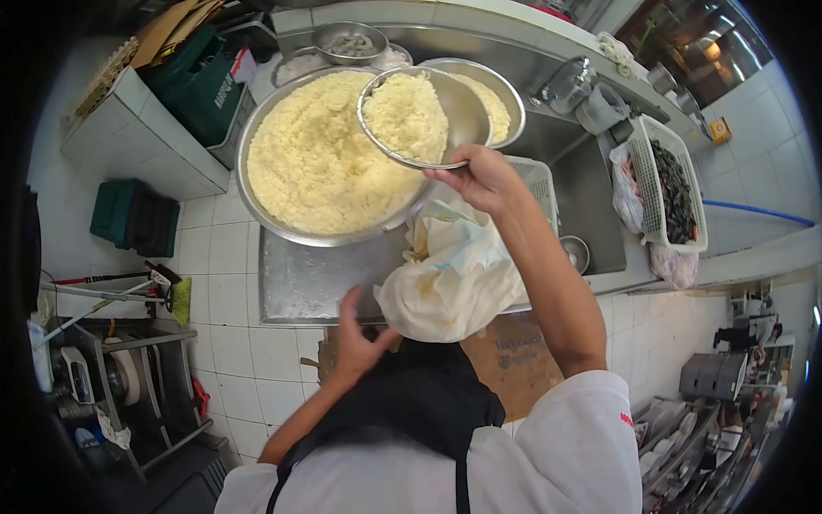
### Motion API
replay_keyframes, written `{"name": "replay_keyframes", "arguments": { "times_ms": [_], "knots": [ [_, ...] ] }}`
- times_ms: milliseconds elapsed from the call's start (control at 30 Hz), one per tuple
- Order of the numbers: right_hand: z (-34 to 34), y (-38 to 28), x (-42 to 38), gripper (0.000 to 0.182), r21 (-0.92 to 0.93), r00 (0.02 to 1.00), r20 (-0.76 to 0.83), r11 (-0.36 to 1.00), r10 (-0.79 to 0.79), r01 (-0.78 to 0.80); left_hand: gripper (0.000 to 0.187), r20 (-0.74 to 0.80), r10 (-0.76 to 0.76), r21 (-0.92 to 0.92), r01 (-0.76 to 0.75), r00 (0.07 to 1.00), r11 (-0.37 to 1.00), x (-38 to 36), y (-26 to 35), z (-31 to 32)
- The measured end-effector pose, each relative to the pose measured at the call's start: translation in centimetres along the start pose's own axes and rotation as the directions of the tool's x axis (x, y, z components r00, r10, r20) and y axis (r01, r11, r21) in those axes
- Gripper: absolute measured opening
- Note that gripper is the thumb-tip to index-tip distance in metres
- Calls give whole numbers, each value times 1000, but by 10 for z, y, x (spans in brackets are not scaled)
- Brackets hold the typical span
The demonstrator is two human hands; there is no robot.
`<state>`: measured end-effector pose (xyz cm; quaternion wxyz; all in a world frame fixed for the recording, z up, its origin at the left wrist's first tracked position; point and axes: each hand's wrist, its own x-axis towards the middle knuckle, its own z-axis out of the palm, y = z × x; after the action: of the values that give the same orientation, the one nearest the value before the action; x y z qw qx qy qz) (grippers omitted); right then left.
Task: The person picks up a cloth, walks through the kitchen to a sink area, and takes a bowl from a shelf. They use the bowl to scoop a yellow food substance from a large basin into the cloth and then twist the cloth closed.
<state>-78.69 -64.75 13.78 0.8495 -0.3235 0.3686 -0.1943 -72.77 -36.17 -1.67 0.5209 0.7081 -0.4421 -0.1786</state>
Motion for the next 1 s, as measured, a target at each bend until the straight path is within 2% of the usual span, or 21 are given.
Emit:
{"name": "replay_keyframes", "arguments": {
  "times_ms": [100,167,200,233,300,333,400,433,467,533,600,633,700,800,833,900,933,1000],
  "knots": [
    [-31,-8,-43,22,3,995,-59,996,-84,84,96,27,-114,0,114,993,994,-21,-6,50],
    [-61,-13,-74,22,1,980,-140,990,-139,141,102,-79,-243,47,247,967,968,-11,-8,69],
    [-66,-17,-96,22,-9,982,-136,991,-131,131,82,-215,-257,56,275,942,960,-8,-1,75],
    [-82,-19,-114,22,-14,982,-138,992,-130,129,82,-216,-260,52,277,941,959,-6,2,79],
    [-113,-28,-145,24,34,987,-161,999,-14,20,52,67,-484,-196,487,873,851,-5,4,84],
    [-126,-31,-157,24,24,989,-146,999,-19,23,34,26,-497,-165,494,868,854,-8,-1,88],
    [-155,-33,-177,28,-52,984,-168,997,55,-64,35,-99,-490,-280,449,866,849,-1,3,78],
    [-167,-33,-183,28,-65,986,-154,996,56,-67,35,-189,-488,-257,437,852,862,13,47,56],
    [-178,-34,-186,29,-143,982,-187,987,39,-67,35,-311,-438,-209,389,844,897,20,43,53],
    [-202,-34,-186,31,-265,973,-224,958,49,-109,34,-204,-345,-129,324,916,937,41,80,24],
    [-207,-33,-183,31,-299,976,-201,943,84,-143,33,-279,-156,43,174,948,984,58,108,21],
    [-212,-33,-181,31,-328,972,-210,928,110,-176,33,-295,-152,67,179,943,981,67,123,21],
    [-227,-30,-175,29,-343,975,-119,913,189,-219,31,-295,-21,263,103,955,959,77,152,24],
    [-224,-15,-169,26,-347,936,-5,877,353,-333,30,-299,-56,326,157,953,932,87,191,35],
    [-221,-8,-164,26,-351,933,14,876,359,-331,30,-311,-52,339,162,949,927,90,196,40],
    [-212,9,-155,30,-326,871,52,833,488,-447,31,-281,-34,374,142,959,917,93,199,48],
    [-209,19,-145,30,-330,871,67,835,487,-441,31,-289,-26,384,141,957,912,90,201,49],
    [-203,33,-126,35,-266,825,52,804,563,-532,29,-179,-85,468,161,980,869,78,209,51]
  ]
}}
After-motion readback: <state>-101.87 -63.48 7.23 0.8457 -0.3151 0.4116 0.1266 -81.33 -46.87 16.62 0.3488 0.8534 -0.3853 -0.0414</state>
